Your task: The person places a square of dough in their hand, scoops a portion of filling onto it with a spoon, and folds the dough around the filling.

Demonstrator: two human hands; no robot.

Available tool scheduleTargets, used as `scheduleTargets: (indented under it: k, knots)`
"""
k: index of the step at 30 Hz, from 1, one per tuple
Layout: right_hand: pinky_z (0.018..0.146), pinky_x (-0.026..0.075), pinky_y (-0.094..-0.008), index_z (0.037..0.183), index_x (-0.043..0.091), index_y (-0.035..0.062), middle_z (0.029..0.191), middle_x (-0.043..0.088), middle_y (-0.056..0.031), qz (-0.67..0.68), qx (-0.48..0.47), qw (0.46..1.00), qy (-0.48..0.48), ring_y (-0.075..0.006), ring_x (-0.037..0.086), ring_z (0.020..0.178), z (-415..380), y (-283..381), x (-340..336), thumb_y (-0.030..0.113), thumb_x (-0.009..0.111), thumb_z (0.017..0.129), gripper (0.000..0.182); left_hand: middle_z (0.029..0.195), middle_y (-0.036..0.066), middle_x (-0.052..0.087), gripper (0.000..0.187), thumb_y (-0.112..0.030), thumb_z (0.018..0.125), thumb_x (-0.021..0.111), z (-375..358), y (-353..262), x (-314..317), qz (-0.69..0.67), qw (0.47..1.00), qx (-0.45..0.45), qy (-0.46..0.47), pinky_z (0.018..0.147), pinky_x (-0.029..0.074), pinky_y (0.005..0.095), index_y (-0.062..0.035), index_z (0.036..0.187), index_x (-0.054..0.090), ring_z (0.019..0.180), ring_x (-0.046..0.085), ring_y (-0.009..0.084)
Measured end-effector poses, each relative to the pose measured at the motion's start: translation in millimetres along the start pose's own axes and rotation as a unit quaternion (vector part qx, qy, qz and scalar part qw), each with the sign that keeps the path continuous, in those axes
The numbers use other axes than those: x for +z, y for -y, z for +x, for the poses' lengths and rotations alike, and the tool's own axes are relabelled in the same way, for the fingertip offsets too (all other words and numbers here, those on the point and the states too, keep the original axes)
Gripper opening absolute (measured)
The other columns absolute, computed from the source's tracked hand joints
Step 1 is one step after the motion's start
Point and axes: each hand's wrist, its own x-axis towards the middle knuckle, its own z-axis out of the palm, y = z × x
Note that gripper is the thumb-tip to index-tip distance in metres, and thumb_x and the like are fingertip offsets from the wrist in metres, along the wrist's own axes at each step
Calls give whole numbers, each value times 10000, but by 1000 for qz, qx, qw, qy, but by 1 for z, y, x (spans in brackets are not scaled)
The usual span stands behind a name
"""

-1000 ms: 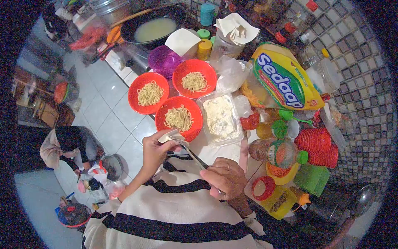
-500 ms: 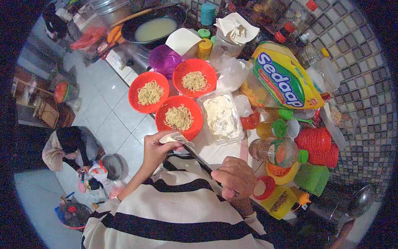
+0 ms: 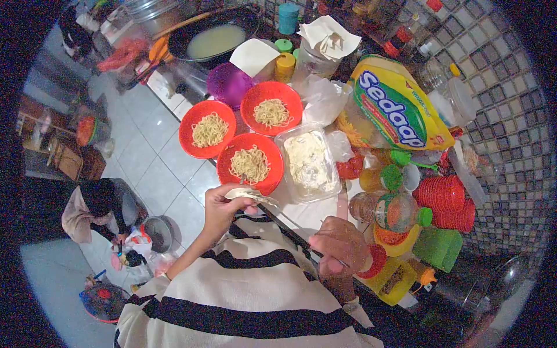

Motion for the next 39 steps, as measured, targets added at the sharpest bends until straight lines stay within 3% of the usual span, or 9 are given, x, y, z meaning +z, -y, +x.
scheduleTargets:
  k: [4, 6, 16, 18, 31, 34, 36, 37, 39]
  knots:
    - [402, 343, -295, 785, 552, -34, 524, 533, -96, -3, 4, 1000, 8, -183, 477, 422, -1, -2, -11, 428, 385, 888, 502, 764, 115, 634, 171, 40, 738, 601, 1, 5, -2, -3, 1000, -10, 9, 599, 531, 241, 67, 907, 606, 643, 623, 152]
    - [428, 382, -326, 930, 551, -38, 676, 548, -111, 51, -2, 992, 118, -205, 481, 486, -1, -7, -25, 357, 394, 899, 426, 746, 117, 632, 150, 22, 752, 593, 1, 6, -1, -21, 1000, -20, 2, 571, 527, 243, 62, 896, 607, 621, 621, 155]
    - [412, 349, -295, 875, 568, -27, 662, 544, -92, 48, 43, 992, 106, -188, 443, 463, -2, -8, -22, 374, 399, 890, 435, 714, 127, 620, 123, 6, 777, 548, 2, 10, 1, -45, 998, -34, 11, 500, 508, 246, 57, 873, 604, 565, 594, 149]
    - [388, 338, -282, 796, 583, -21, 628, 561, -94, 20, 60, 998, -20, -173, 432, 428, -6, -4, -7, 405, 377, 893, 483, 707, 125, 619, 124, 3, 779, 549, 2, 8, 1, -41, 999, -22, 21, 497, 505, 242, 56, 873, 609, 557, 590, 146]
    - [355, 303, -244, 771, 574, -37, 531, 541, -73, -36, 84, 993, -76, -134, 414, 375, 1, 4, -2, 442, 354, 891, 540, 686, 80, 617, 132, -30, 766, 612, 0, 11, -1, -47, 998, -13, 27, 469, 444, 200, 19, 888, 629, 505, 543, 92]
    - [353, 295, -234, 757, 569, -41, 525, 536, -82, -13, 75, 997, -17, -132, 418, 382, 1, 1, -12, 428, 365, 892, 529, 701, 30, 580, 125, -45, 756, 632, 0, 11, -2, -6, 1000, -15, 16, 490, 397, 177, 2, 871, 644, 551, 508, 65]
    - [463, 433, -286, 780, 541, -41, 613, 554, -118, -15, 83, 996, -27, -172, 516, 449, -2, 4, -13, 437, 378, 884, 515, 728, -8, 520, 117, -56, 753, 638, 1, 10, 0, 47, 998, 46, 3, 527, 362, 173, -14, 861, 655, 621, 474, 51]
    - [463, 433, -286, 780, 541, -41, 613, 554, -118, -15, 82, 996, -27, -172, 516, 449, -1, 5, -10, 437, 378, 884, 515, 728, -8, 520, 117, -56, 753, 638, 1, 11, 0, 48, 998, 47, 4, 527, 362, 173, -14, 861, 655, 621, 474, 51]
    - [362, 295, -224, 743, 560, -37, 548, 544, -81, -26, 93, 988, -121, -125, 429, 403, 0, 8, 1, 466, 400, 867, 542, 744, -19, 488, 112, -57, 755, 636, 2, 12, 1, 6, 999, 47, 2, 554, 349, 177, -14, 858, 651, 671, 455, 45]
